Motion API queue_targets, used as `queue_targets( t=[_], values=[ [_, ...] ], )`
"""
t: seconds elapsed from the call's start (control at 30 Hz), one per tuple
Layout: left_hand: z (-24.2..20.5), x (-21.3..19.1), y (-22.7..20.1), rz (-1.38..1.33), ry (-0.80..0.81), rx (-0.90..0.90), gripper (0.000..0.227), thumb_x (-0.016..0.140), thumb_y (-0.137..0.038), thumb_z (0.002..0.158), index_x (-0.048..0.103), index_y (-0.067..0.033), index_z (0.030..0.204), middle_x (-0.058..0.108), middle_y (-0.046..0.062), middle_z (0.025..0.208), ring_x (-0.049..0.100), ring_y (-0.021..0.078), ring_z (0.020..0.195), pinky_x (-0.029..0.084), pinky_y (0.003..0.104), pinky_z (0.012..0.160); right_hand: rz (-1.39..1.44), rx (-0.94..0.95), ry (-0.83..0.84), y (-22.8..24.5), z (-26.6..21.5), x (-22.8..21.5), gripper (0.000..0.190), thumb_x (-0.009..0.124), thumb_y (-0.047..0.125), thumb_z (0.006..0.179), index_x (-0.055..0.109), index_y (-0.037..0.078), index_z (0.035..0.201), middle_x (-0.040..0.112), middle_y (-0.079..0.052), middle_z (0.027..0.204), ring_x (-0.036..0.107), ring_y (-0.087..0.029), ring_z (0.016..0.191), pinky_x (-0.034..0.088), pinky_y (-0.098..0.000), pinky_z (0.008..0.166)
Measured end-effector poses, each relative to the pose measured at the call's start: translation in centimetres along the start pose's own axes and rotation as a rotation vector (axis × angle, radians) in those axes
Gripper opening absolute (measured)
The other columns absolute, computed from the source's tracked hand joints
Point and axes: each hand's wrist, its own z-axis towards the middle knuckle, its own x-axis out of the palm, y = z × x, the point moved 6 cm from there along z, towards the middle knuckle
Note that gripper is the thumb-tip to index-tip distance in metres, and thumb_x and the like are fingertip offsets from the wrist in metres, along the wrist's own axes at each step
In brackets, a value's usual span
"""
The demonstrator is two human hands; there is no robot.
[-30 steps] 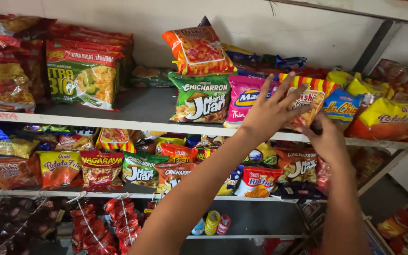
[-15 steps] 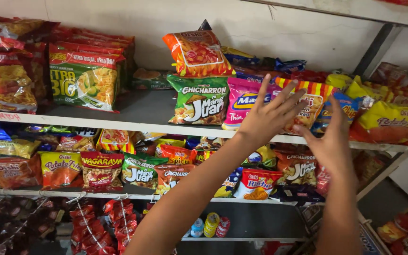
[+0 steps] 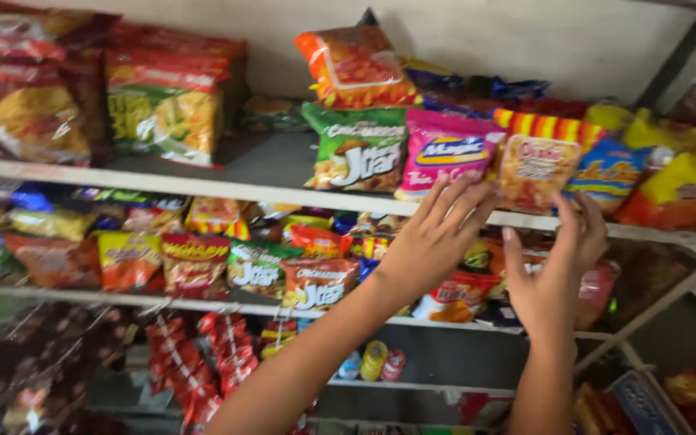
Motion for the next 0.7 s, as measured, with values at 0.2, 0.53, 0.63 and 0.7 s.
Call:
queue_targets(
  t=[0.2,0.53,0.63,0.7],
  values=[
    [-8.5,-4.5,3.3,-0.245,0.034,-0.244,0.072,0.069,-0.014,0.081,0.046,-0.0015,0.148,0.046,0.021,0.15,0.039,0.0416,0.144,0.029,0.053,0.126,0.222,-0.025,0.135,7.4,-4.1,3.7,0.052,0.072,0.018,0.098,0.052,0.006,0.144,0.035,-0.024,0.156,0.034,-0.041,0.149,0.031,-0.051,0.124],
    [-26.9,-10.4,12.0,-0.066,0.14,-0.603,0.069,0.074,-0.014,0.084,0.046,-0.0068,0.147,0.039,0.023,0.152,0.036,0.0475,0.141,0.032,0.056,0.119,0.456,-0.121,0.545,17.7,-10.3,16.1,0.056,0.077,0.02,0.086,0.056,0.012,0.138,0.04,-0.02,0.15,0.038,-0.041,0.137,0.033,-0.0516,0.113],
    [-31.7,-10.9,14.4,-0.062,0.193,-0.7,0.072,0.074,-0.014,0.08,0.047,-0.0081,0.146,0.038,0.024,0.15,0.035,0.0491,0.139,0.033,0.057,0.115,0.517,-0.182,0.631,20.5,-11.8,20.8,0.059,0.077,0.022,0.084,0.056,0.013,0.138,0.041,-0.017,0.15,0.036,-0.041,0.14,0.034,-0.0516,0.113],
    [-35.1,-10.2,16.1,-0.093,0.271,-0.728,0.072,0.072,-0.017,0.086,0.042,-0.0096,0.151,0.036,0.024,0.152,0.037,0.0472,0.139,0.035,0.056,0.116,0.535,-0.197,0.744,21.6,-12.9,24.7,0.053,0.076,0.021,0.087,0.059,0.015,0.137,0.041,-0.016,0.153,0.035,-0.04,0.142,0.035,-0.0512,0.113]
  ],
)
